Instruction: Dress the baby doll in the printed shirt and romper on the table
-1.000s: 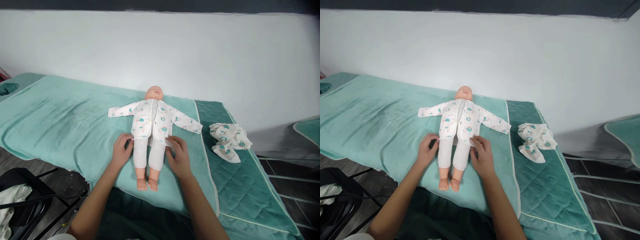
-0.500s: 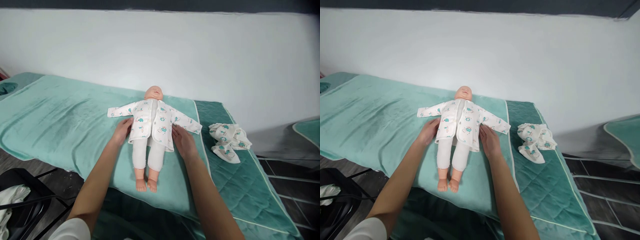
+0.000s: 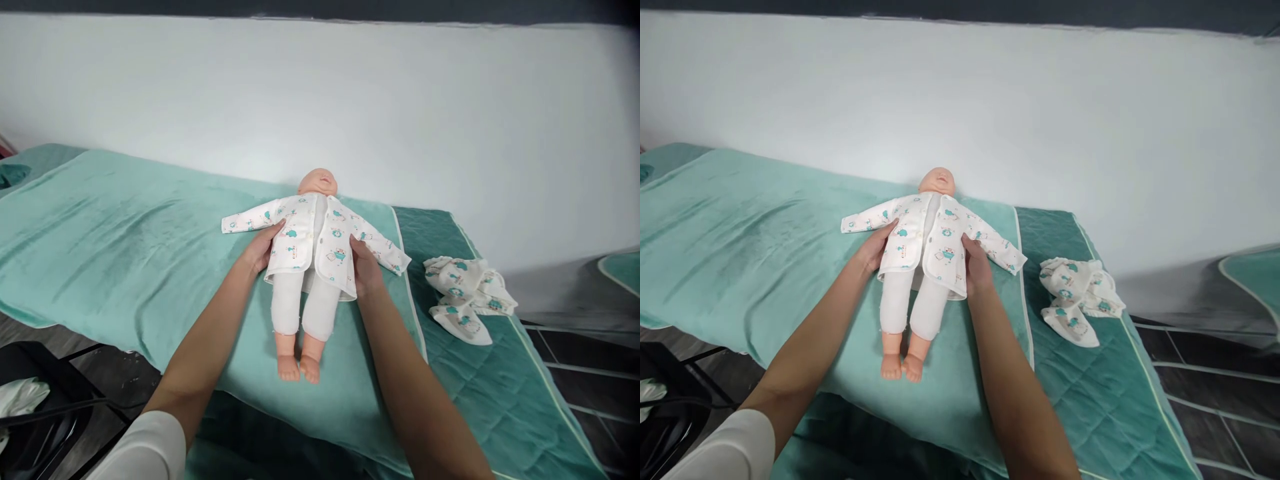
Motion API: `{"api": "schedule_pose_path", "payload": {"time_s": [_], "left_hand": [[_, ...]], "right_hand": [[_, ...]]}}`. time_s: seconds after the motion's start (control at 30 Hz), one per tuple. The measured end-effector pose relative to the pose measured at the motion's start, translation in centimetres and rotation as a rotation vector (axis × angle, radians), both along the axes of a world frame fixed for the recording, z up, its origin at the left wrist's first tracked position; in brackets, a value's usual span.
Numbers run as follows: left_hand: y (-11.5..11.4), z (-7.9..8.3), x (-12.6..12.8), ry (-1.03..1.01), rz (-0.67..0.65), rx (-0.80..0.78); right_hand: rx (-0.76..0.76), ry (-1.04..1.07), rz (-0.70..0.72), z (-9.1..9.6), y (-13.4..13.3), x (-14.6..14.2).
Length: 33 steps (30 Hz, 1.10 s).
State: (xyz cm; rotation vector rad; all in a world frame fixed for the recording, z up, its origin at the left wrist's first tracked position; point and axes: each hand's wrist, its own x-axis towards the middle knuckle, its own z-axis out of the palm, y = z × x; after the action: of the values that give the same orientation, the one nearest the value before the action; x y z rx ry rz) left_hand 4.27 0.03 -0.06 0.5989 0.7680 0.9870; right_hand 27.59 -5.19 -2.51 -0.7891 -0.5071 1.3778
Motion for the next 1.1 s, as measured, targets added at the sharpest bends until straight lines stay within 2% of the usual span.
{"api": "schedule_pose_path", "payload": {"time_s": [0.2, 0.57, 0.67, 0.93, 1.1], "left_hand": [[1.6, -0.1, 0.8, -0.016, -0.037, 0.043], [1.7, 0.6, 1.0, -0.068, 0.073, 0.054], [2.1, 0.4, 0.3, -0.127, 0.148, 0.057], [3.3, 0.7, -2.6, -0.205, 0.508, -0.019], [3.7, 0.6, -4.1, -0.222, 0.624, -0.016]], "right_hand": [[-0.091, 0.134, 0.061, 1.1, 1.2, 0.6], [-0.088, 0.220, 0.037, 0.2, 2.4, 2.0], [-0.061, 0.243, -0.020, 0.3, 2.3, 2.3], [-0.021, 0.322, -0.090, 1.0, 1.8, 4.7], [-0.027, 0.328, -0.186, 1.0, 1.4, 6.9]]}}
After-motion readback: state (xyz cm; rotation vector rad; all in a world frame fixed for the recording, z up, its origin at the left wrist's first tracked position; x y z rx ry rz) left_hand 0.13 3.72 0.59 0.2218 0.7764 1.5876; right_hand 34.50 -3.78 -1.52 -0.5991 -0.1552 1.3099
